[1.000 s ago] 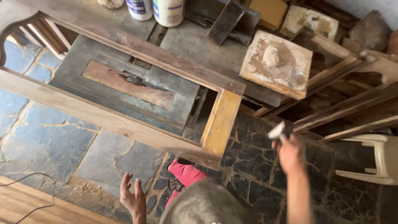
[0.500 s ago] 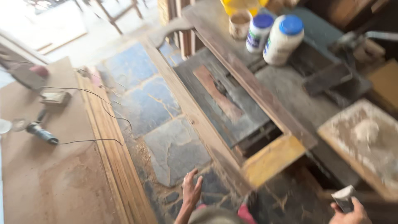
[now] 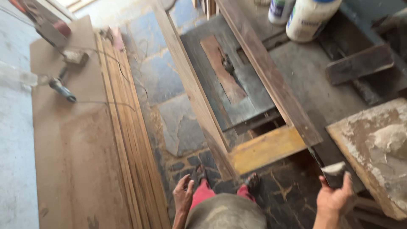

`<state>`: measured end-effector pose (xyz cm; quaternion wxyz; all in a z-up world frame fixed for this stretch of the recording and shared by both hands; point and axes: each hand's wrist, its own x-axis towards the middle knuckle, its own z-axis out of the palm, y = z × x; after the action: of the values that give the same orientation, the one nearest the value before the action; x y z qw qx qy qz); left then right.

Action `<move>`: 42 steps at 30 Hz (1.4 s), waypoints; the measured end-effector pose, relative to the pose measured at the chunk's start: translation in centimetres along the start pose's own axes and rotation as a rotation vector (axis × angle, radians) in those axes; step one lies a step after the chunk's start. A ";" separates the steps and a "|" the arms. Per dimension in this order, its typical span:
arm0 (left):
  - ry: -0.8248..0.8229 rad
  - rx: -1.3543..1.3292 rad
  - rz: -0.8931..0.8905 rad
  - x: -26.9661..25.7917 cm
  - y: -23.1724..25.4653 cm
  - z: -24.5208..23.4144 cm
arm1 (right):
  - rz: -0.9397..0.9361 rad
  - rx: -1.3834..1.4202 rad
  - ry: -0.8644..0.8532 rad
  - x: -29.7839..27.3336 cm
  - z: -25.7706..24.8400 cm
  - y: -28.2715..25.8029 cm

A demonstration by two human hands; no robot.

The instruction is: The person sands a wooden window frame using a piece of sandpaper, moving it along the edges and joints of the frame while it rests on a workbench.

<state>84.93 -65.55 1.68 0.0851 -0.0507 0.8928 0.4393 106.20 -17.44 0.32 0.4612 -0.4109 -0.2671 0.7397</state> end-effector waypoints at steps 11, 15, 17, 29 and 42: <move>0.042 0.059 -0.002 -4.1 2.9 -1.4 | 0.067 -0.198 -0.185 -6.9 11.0 -3.4; 0.026 0.039 0.047 -3.5 3.1 -1.2 | 0.109 -0.211 -0.199 -9.0 11.6 -2.1; 0.011 0.014 0.060 -3.3 2.6 -1.1 | 0.152 -0.229 -0.176 -10.2 11.9 -1.2; -0.069 -0.046 0.248 5.2 -0.5 -5.8 | 0.144 -0.310 -0.578 -18.5 18.6 4.4; -0.269 -0.139 0.385 21.5 6.2 -10.4 | 0.133 -0.327 -0.289 -29.7 27.1 11.9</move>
<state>61.68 -70.42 8.49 0.1143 0.1734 0.8344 0.5105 84.60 -49.80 15.92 0.2957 -0.3867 -0.4190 0.7665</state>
